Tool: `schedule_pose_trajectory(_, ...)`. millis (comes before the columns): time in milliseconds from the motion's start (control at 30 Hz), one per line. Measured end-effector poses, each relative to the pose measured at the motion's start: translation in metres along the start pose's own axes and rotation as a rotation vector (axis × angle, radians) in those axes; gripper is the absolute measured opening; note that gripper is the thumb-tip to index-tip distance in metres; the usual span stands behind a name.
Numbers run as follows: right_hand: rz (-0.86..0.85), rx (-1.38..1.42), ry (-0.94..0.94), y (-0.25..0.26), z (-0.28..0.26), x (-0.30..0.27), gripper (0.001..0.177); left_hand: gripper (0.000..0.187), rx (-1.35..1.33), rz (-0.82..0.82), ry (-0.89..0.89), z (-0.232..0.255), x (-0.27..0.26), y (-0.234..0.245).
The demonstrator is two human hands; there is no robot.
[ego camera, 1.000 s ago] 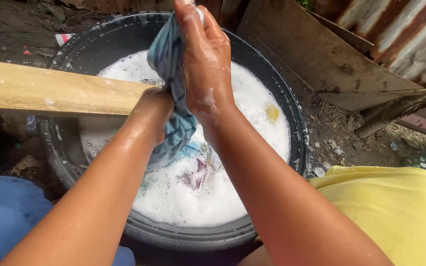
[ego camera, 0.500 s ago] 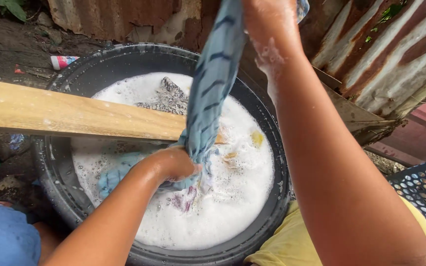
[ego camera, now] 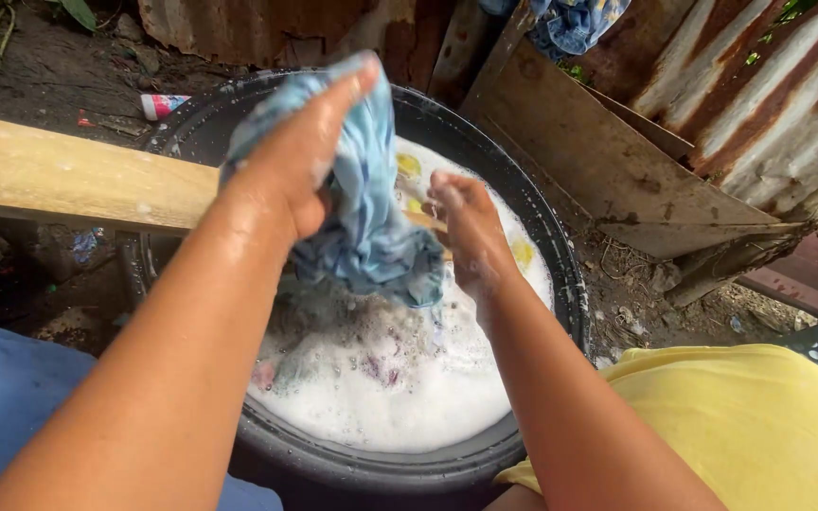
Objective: Washing clothes by hand in a large basin using soap and a wooden scrubbing board.
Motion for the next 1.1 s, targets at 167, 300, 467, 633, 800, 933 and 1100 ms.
schedule_pose_trajectory(167, -0.385, 0.460, 0.303, -0.030, -0.062, -0.020, 0.080, 0.046, 0.180, 0.095, 0.107, -0.059, 0.009, 0.027)
schedule_pose_trajectory(300, -0.161, -0.163, 0.085, -0.012, -0.005, -0.016, 0.078, 0.033, -0.017, 0.079, -0.002, -0.005, -0.003, 0.006)
schedule_pose_trajectory(467, -0.302, 0.481, 0.229, -0.014, -0.085, -0.065, 0.055, 0.063, 0.582, 0.877, 0.221, -0.056, -0.032, 0.119)
schedule_pose_trajectory(633, 0.119, 0.549, 0.248, -0.049, -0.099, -0.075, 0.041, 0.047, 0.549, 0.729, 0.257, -0.124, -0.020, 0.107)
schedule_pose_trajectory(800, 0.371, 0.153, 0.403, -0.004, -0.089, -0.033, 0.046, 0.039, 0.641, 0.511, 0.266, -0.117, -0.006, 0.048)
schedule_pose_trajectory(933, 0.459, -0.134, 0.540, 0.033, -0.050, -0.003, 0.031, 0.044, 0.448, 0.256, 0.285, -0.075, -0.006, 0.017)
schedule_pose_trajectory(1100, 0.457, -0.083, 0.253, 0.060, -0.012, 0.015, 0.050, 0.086, -0.195, 0.135, 0.203, -0.065, -0.017, 0.064)
Point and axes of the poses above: each hand's wrist, its own x-axis towards the middle knuckle, its own y-axis out of the back of the hand, z = x × y, the point moved 8 cm from there along x, towards the middle knuckle, and after that the axes turned 9 degrees about -x, right-handed, at the moved point
